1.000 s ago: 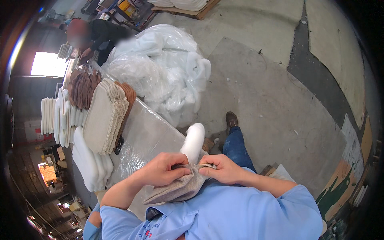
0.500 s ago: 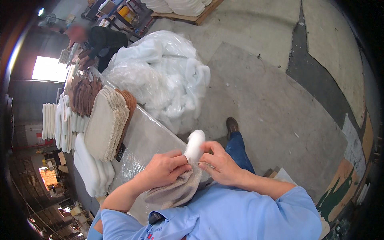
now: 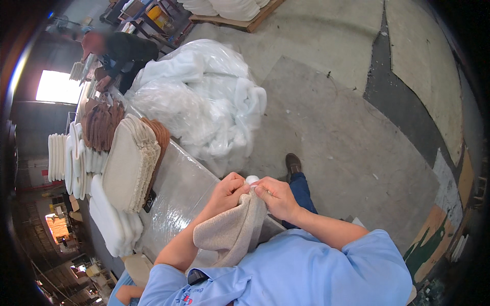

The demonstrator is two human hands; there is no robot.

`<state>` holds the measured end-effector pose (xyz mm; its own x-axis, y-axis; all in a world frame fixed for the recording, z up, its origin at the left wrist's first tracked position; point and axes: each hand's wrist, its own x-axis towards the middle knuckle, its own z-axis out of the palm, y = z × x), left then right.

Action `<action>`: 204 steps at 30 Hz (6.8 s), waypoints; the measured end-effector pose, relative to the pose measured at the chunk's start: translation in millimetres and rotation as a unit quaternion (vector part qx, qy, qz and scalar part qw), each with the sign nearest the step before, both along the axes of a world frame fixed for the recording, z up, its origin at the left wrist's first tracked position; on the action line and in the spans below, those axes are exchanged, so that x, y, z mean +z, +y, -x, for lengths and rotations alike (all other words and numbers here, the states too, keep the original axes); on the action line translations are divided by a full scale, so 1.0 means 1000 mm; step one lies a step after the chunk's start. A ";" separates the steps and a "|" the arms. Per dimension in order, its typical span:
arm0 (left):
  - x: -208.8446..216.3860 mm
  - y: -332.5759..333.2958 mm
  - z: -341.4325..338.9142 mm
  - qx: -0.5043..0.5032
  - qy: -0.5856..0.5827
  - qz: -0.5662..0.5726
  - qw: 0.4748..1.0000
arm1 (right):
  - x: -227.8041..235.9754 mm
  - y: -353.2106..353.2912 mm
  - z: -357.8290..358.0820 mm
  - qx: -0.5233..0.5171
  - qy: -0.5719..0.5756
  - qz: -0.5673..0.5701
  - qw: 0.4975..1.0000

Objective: The person inserts foam inserts into pillow covers and closes the openings by hand. The person repeatedly picks up a cover, inserts a foam piece, and tucks the edges to seal the pillow, then places the finished pillow aside.

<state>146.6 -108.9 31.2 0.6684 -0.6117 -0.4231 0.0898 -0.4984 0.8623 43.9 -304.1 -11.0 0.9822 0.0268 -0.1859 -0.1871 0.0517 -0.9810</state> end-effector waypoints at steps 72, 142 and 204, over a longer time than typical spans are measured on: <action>-0.131 0.011 0.022 0.082 -0.013 0.060 0.995 | -0.061 0.040 0.004 -0.202 0.330 -0.235 0.892; -0.083 0.184 0.491 0.532 0.063 -0.038 0.843 | -0.007 0.161 -0.143 0.666 0.128 0.259 0.688; -0.086 0.109 0.053 0.530 0.035 -0.027 0.847 | -0.111 0.109 -0.045 -0.051 0.482 -0.193 0.853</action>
<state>93.3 -0.4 -54.8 0.8022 0.3381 -0.4921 0.5607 -0.1434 0.8155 89.2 -195.1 -122.1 0.3788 0.1925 -0.9052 -0.8728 0.3995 -0.2803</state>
